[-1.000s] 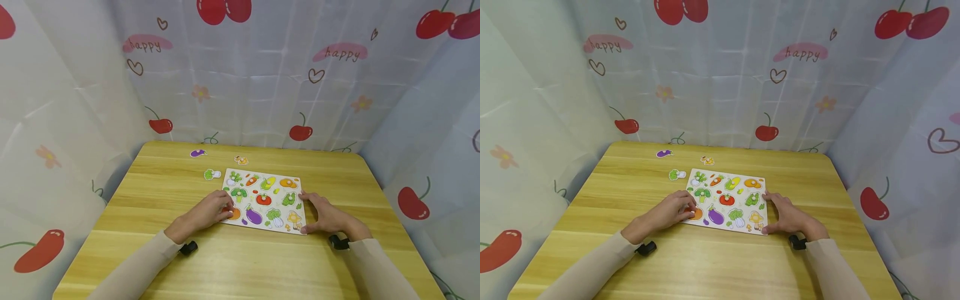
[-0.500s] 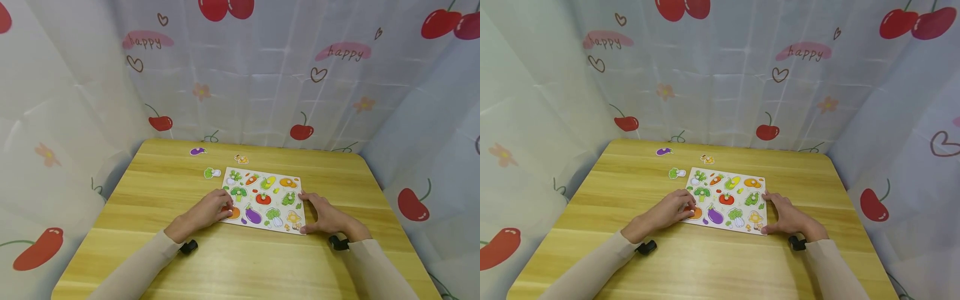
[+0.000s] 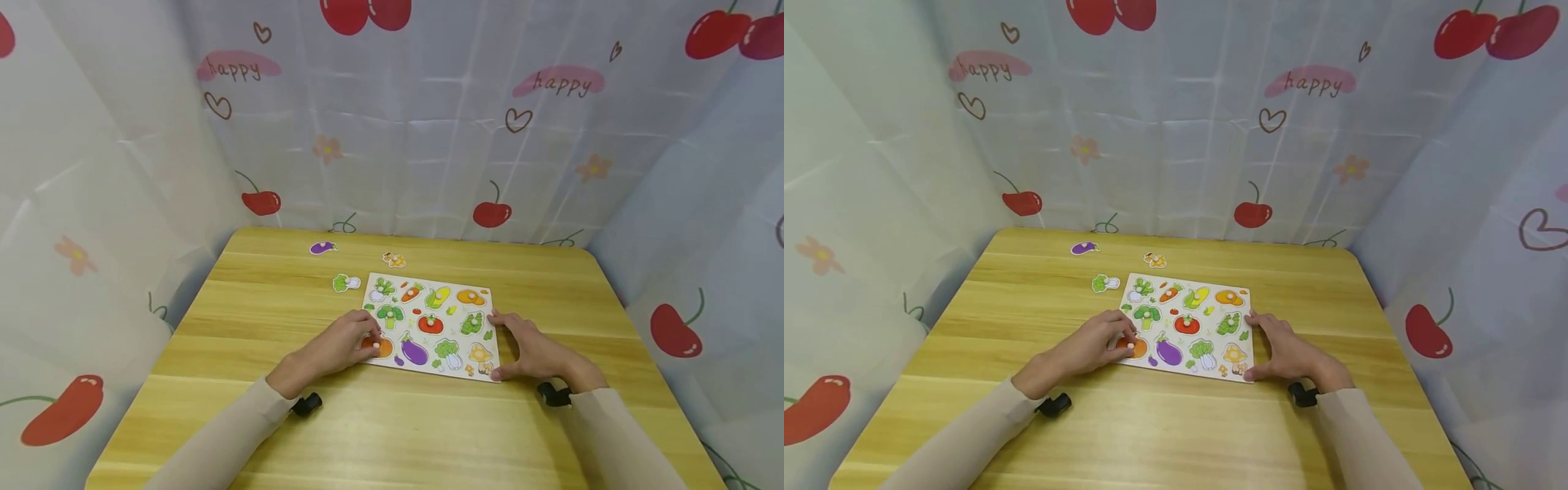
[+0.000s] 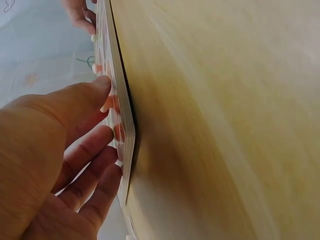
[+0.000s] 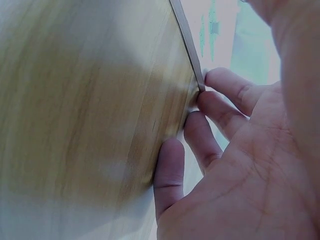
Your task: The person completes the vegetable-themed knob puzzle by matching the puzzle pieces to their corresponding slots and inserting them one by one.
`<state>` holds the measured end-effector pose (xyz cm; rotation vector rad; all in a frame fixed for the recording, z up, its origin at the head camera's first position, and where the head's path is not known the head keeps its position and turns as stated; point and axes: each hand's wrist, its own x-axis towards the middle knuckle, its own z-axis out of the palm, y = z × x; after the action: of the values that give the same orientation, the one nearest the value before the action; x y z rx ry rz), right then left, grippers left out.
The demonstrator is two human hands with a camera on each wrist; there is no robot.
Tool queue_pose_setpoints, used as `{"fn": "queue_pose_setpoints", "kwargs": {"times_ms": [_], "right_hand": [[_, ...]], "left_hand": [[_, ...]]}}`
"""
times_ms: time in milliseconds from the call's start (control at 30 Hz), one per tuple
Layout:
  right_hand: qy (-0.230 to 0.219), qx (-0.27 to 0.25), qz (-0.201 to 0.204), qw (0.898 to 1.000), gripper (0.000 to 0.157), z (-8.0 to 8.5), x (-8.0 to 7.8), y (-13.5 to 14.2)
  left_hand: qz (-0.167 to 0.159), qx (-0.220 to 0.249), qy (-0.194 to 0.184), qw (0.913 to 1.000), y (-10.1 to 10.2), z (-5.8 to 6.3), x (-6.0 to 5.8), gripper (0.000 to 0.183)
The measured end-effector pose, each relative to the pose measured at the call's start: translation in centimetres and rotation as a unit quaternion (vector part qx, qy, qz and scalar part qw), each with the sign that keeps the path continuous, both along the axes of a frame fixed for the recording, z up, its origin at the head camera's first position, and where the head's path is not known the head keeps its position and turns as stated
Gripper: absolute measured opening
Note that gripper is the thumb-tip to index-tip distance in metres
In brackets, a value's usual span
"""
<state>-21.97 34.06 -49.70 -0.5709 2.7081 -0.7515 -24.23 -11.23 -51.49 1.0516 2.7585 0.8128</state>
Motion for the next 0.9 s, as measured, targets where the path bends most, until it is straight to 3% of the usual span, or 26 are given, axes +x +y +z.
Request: {"fn": "queue_pose_setpoints", "kwargs": {"times_ms": [233,500,667,900], "right_hand": [[-0.002,0.001,-0.001,1.0,0.118,0.0,-0.1,0.2],[0.0,-0.002,0.0,1.0,0.118,-0.1,0.1,0.2],[0.003,-0.001,0.001,1.0,0.118,-0.1,0.0,0.1],[0.005,-0.002,0.002,1.0,0.117,0.1,0.2,-0.1]], "left_hand": [[-0.003,0.021,0.01,0.9997,-0.4,0.2,-0.6,0.02],[0.046,0.029,0.011,0.9985,-1.4,1.1,-1.7,0.026],[0.079,0.046,0.032,0.9953,-2.3,1.5,-3.7,0.029],[0.139,0.058,0.049,0.9874,-4.3,1.5,-7.2,0.036]]}}
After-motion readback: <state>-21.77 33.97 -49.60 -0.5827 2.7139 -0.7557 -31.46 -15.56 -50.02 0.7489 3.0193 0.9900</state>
